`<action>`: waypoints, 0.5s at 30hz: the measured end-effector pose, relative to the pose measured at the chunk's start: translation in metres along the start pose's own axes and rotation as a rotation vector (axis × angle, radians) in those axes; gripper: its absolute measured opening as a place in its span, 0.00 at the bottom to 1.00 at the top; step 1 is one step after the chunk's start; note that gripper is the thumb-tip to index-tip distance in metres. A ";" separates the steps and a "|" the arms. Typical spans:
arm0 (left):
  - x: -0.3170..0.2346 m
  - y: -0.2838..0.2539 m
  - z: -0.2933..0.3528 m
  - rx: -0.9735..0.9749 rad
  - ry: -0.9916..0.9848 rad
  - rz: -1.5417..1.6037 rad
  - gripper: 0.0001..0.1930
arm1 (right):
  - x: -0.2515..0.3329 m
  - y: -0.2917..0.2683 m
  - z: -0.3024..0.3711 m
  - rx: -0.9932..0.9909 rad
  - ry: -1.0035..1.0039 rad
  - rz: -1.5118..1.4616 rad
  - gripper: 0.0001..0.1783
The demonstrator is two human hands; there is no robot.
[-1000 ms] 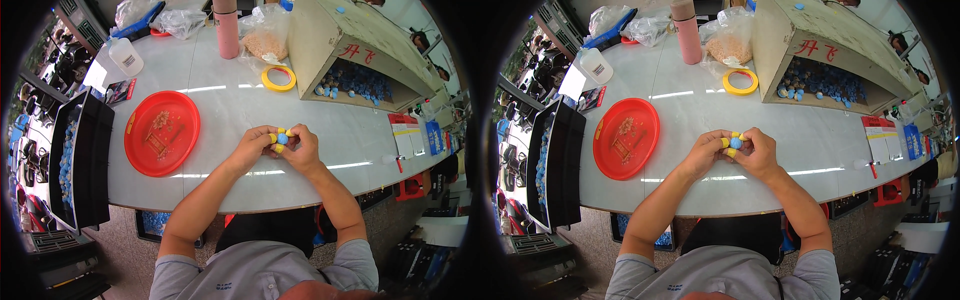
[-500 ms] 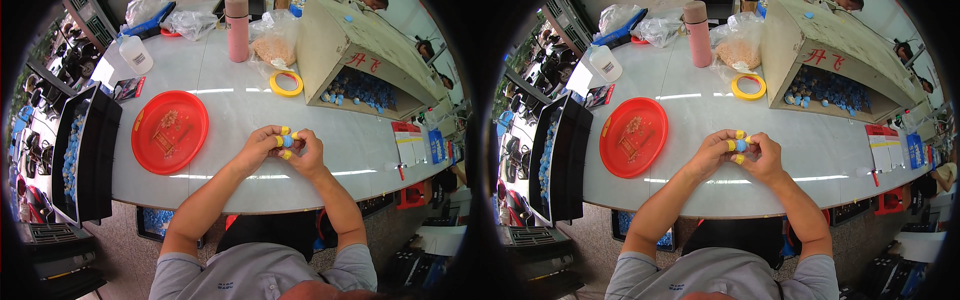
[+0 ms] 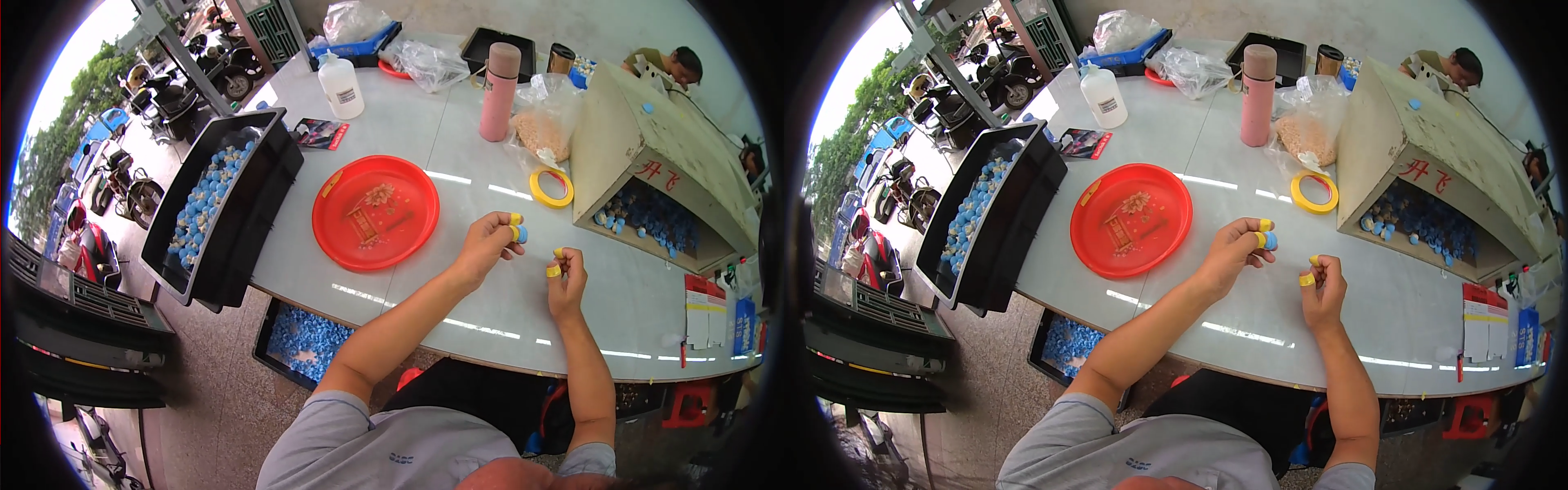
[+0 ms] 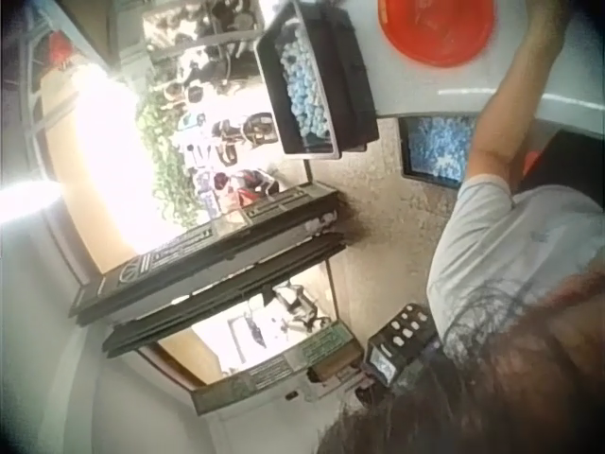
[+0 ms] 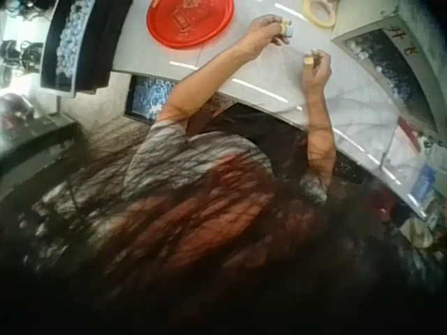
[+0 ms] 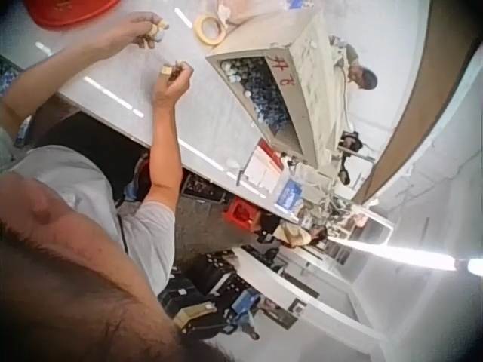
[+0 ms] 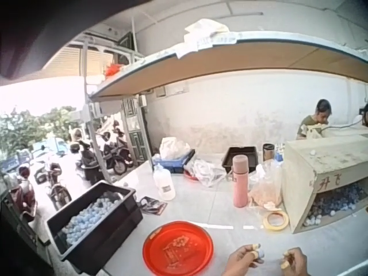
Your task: The person receives a tray of components, applies glue to the plastic figurine parts using a squeeze bottle, and presses the pieces together by hand to assemble the figurines.
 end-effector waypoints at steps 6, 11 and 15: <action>-0.086 -0.072 0.043 -0.410 0.223 -1.099 0.21 | 0.001 0.000 -0.005 -0.006 -0.009 -0.085 0.14; -0.121 -0.161 0.069 -0.721 -0.001 -1.732 0.22 | -0.010 0.001 -0.007 -0.050 -0.007 -0.012 0.15; -0.128 -0.192 0.083 -0.762 -0.122 -1.854 0.22 | -0.009 0.005 -0.006 -0.058 -0.021 0.028 0.16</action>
Point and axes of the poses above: each hand's wrist, its own z-axis away from the middle knuckle, its own y-axis out of the palm, x = y × z, the point moved 5 cm from there along -z, towards the middle knuckle, and after that the axes turned 5 degrees about x, right-handed, at the moved point
